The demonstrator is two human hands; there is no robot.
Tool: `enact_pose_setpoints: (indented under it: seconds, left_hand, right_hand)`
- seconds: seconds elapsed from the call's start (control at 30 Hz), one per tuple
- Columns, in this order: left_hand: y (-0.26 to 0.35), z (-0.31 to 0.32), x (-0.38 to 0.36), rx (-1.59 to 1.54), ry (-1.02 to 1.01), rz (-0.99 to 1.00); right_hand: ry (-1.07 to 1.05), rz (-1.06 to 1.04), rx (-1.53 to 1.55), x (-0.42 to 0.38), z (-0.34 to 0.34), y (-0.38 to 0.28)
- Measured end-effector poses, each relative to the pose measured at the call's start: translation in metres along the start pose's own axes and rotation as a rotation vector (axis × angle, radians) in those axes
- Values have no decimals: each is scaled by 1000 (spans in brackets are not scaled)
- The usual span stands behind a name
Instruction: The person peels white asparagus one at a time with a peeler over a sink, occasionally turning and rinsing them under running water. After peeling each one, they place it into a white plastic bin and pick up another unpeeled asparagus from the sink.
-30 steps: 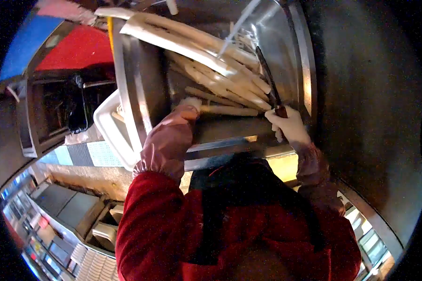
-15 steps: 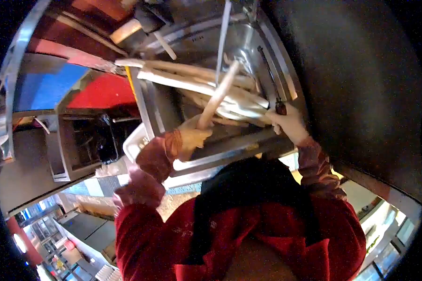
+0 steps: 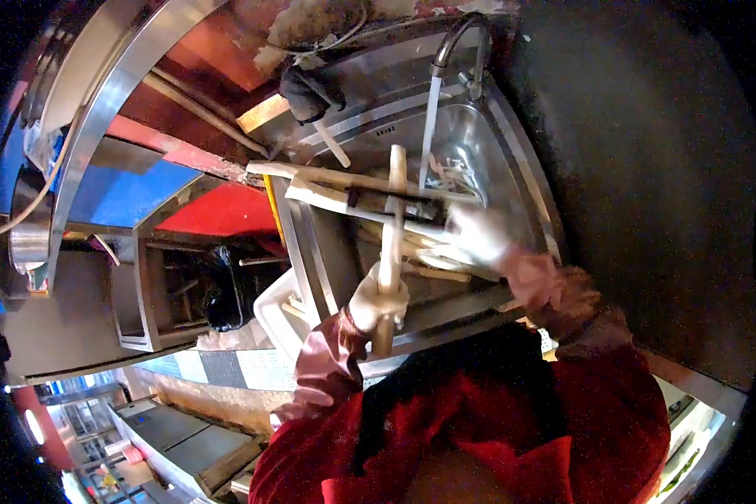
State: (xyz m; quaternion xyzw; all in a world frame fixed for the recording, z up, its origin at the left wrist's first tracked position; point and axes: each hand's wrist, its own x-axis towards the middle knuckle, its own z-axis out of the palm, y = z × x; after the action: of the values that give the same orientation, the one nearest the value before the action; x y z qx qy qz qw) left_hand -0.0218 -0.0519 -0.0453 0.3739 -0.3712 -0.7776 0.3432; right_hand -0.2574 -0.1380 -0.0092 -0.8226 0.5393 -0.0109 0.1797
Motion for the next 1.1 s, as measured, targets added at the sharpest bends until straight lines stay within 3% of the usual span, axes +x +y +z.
enact_pose_setpoints:
  seconds: [0.07,0.13,0.17,0.23,0.3,0.33,0.37,0.4,0.43,0.5,0.53,0.63,0.73,0.77,0.8,0.83,0.9,0.93,1.03,1.1]
  left_hand:
    - [-5,-9,-8,-25,-106,-26]
    - [1,2,-21,-9,127,-165]
    - [3,-4,-19,10,69,-164]
    - [-5,-14,-9,-68,52,-182]
    - [-7,-15,-1,-167,47,-170]
    - [-6,-14,3,-163,44,-169]
    - [-6,-13,6,-370,52,-270]
    - [-6,-12,7,-579,64,-374]
    - [-6,-11,8,-627,-37,-278]
    - [6,-3,1,-525,-64,-274]
    - [11,1,-2,-427,-100,-258]
    - [-7,0,0,-432,-36,-150]
    - [-4,-11,7,-238,-117,-110]
    - [-16,-22,7,-59,26,-48]
    - [-10,-18,9,-61,25,-49]
    - [1,-9,13,-62,82,-59]
    - [10,-4,21,-91,117,-77]
    - [11,-4,23,-88,110,-68]
    - [17,0,14,-215,-58,-21]
    - [14,-4,0,-216,-103,-35]
  right_hand:
    - [217,208,213,50,59,65]
    - [133,292,240,60,44,84]
    - [131,287,239,58,39,81]
    - [234,165,148,35,42,58]
    - [75,22,200,8,48,20]
    - [332,-211,245,-6,77,17]
    - [192,-241,205,-16,67,-4]
    - [325,-318,176,-18,62,-11]
    - [287,-259,192,-13,69,-5]
    - [133,-55,291,11,63,19]
    - [212,149,294,31,77,43]
    - [102,402,334,52,37,72]
    - [127,380,404,36,34,75]
    - [162,359,406,30,45,70]
    - [197,337,408,25,63,66]
    - [110,330,495,17,63,49]
    - [92,80,354,-14,34,12]
    - [333,-112,297,-18,58,12]
    - [251,-62,248,-5,73,15]
    - [-5,267,347,24,41,36]
